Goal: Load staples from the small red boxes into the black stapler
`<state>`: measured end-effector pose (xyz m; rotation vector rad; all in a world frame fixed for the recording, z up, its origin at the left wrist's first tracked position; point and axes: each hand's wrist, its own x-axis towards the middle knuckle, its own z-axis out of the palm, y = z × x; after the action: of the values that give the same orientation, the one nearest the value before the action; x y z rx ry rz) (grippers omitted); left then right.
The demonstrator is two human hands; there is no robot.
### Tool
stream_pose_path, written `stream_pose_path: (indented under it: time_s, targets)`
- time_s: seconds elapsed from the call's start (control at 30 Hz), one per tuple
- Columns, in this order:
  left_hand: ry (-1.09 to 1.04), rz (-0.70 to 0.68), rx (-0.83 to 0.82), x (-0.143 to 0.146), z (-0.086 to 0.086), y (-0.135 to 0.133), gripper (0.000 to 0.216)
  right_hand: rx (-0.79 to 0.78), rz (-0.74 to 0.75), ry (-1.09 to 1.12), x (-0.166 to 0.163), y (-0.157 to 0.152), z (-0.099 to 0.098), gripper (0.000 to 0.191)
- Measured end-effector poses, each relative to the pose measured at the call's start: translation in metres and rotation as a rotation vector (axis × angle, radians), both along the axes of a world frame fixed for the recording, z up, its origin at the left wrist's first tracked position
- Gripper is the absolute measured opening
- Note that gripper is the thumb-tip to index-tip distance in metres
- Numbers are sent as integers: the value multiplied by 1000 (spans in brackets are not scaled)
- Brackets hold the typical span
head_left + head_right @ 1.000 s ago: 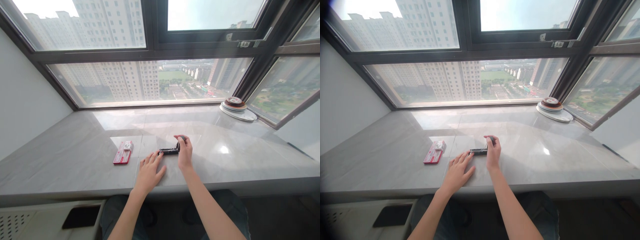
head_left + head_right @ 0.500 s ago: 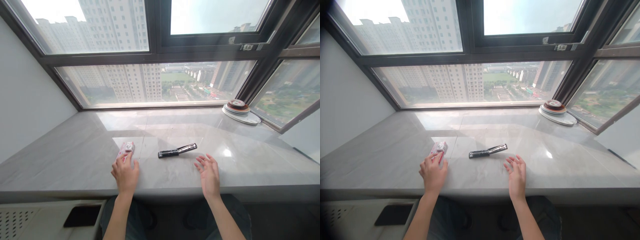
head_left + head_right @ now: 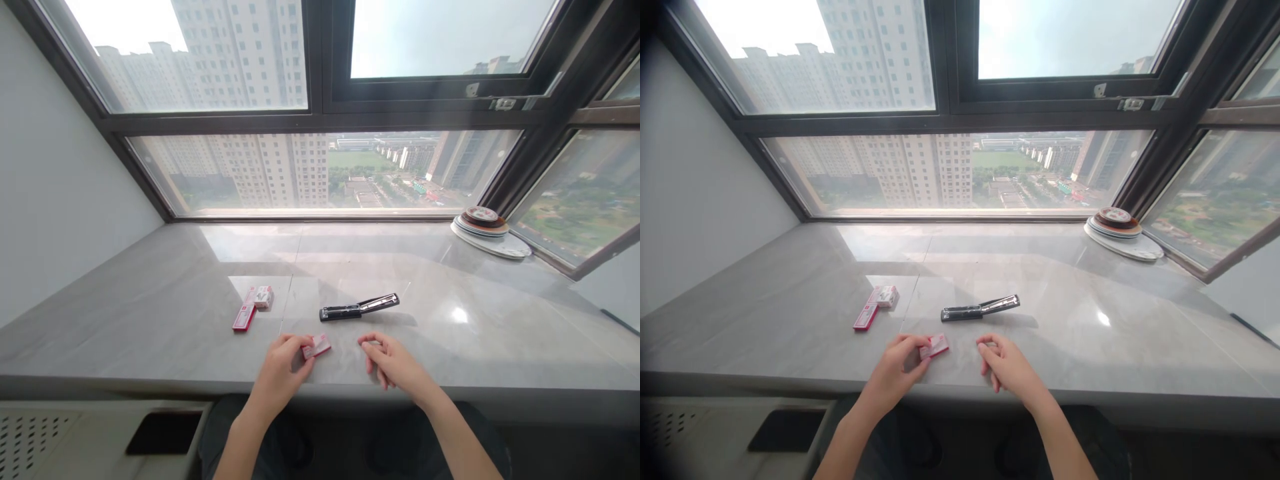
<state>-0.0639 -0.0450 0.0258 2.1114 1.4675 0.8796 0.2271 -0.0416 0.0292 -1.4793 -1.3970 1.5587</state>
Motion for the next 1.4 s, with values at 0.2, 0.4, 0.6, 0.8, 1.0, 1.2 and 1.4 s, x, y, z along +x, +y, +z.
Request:
stream_pose_path:
  time_s: [0.2, 0.4, 0.6, 0.8, 1.0, 1.2, 1.4]
  targets:
    - [-41, -190, -57, 53, 9, 22, 45, -39, 21, -2, -7, 16, 8, 43]
    - [-98, -212, -52, 54, 7, 33, 46, -52, 61, -52, 11, 28, 8, 41]
    - [-118, -177, -71, 53, 11, 29, 39, -47, 56, -198, 44, 37, 6, 40]
    - [-83, -176, -51, 55, 10, 31, 50, 454, 54, -574, 27, 38, 32, 17]
    - [-86, -180, -39, 54, 11, 31, 50, 709, 341, -854, -25, 52, 43, 15]
    - [-114, -184, -48, 52, 12, 31, 50, 688, 305, -711, -13, 55, 39, 12]
    - [-125, -189, -33, 52, 13, 32, 53, 482, 77, -483, 35, 36, 18, 28]
